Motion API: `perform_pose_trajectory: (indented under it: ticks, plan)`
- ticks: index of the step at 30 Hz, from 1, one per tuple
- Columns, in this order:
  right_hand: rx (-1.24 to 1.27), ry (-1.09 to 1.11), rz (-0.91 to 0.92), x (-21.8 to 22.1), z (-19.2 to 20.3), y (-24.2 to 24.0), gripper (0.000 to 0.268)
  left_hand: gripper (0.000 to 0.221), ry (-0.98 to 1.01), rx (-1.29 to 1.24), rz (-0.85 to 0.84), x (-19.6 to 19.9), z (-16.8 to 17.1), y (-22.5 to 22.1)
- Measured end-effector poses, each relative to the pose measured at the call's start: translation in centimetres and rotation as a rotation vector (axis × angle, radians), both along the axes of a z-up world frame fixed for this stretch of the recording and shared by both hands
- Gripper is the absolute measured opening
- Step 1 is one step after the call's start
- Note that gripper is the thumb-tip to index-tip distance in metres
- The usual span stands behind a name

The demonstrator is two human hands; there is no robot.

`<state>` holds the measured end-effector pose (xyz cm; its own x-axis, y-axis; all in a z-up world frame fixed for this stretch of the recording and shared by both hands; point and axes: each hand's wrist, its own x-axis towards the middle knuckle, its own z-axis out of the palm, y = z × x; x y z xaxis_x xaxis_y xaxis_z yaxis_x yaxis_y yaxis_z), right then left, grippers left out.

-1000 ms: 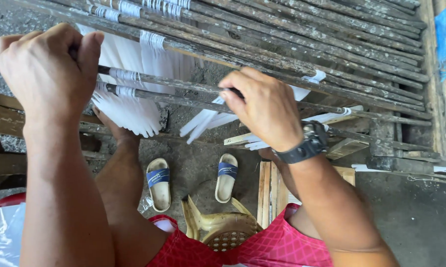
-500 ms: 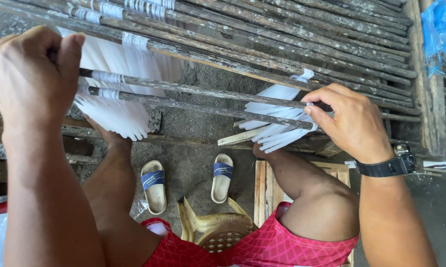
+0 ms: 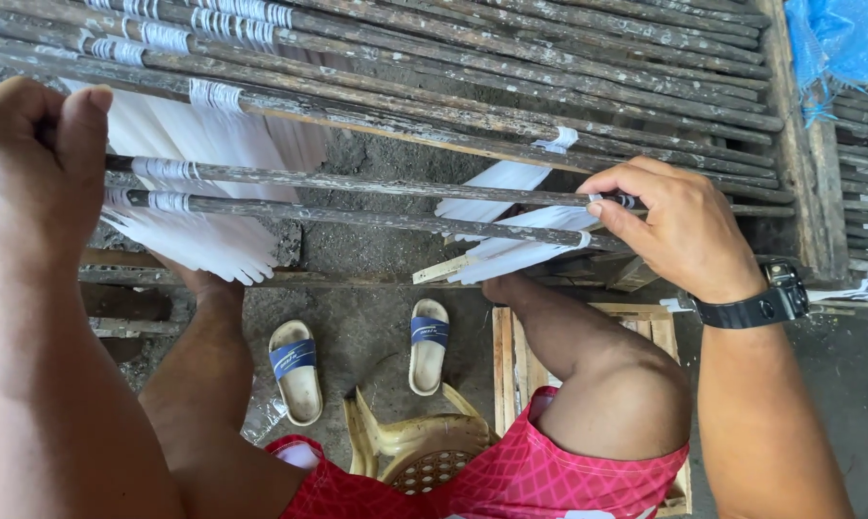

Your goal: A person is seen arranging and sliding bundles of white candle wicks onto thin rods within a large wooden frame rack structure.

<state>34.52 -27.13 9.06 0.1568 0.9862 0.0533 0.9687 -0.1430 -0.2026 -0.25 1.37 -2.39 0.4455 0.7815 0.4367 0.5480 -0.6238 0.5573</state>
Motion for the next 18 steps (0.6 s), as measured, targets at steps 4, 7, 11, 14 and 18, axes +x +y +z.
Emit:
perform_pose_trajectory:
  ticks: [4, 7, 11, 14, 18]
  plan:
    - [-0.012, -0.002, -0.028, 0.4, 0.1, -0.5, 0.019, 0.058, 0.015, 0.02, 0.004, -0.2, -0.2, 0.1]
    - [-0.035, -0.018, -0.099, 1.1, 0.4, -1.4, 0.019, 0.055, 0.046, 0.054, 0.01, -0.3, -0.3, 0.1]
    - [-0.013, -0.083, -0.134, 2.2, -0.2, -2.5, 0.018, 0.052, 0.057, 0.035, 0.018, -0.1, -0.5, 0.1]
    - [0.041, -0.171, -0.085, 1.9, -0.3, -2.4, 0.016, 0.052, 0.028, 0.063, -0.001, -0.6, -2.2, 1.2]
    - [0.097, -0.153, 0.015, 1.1, -0.4, -1.2, 0.015, 0.044, 0.053, 0.144, 0.015, -1.1, -4.0, 2.2]
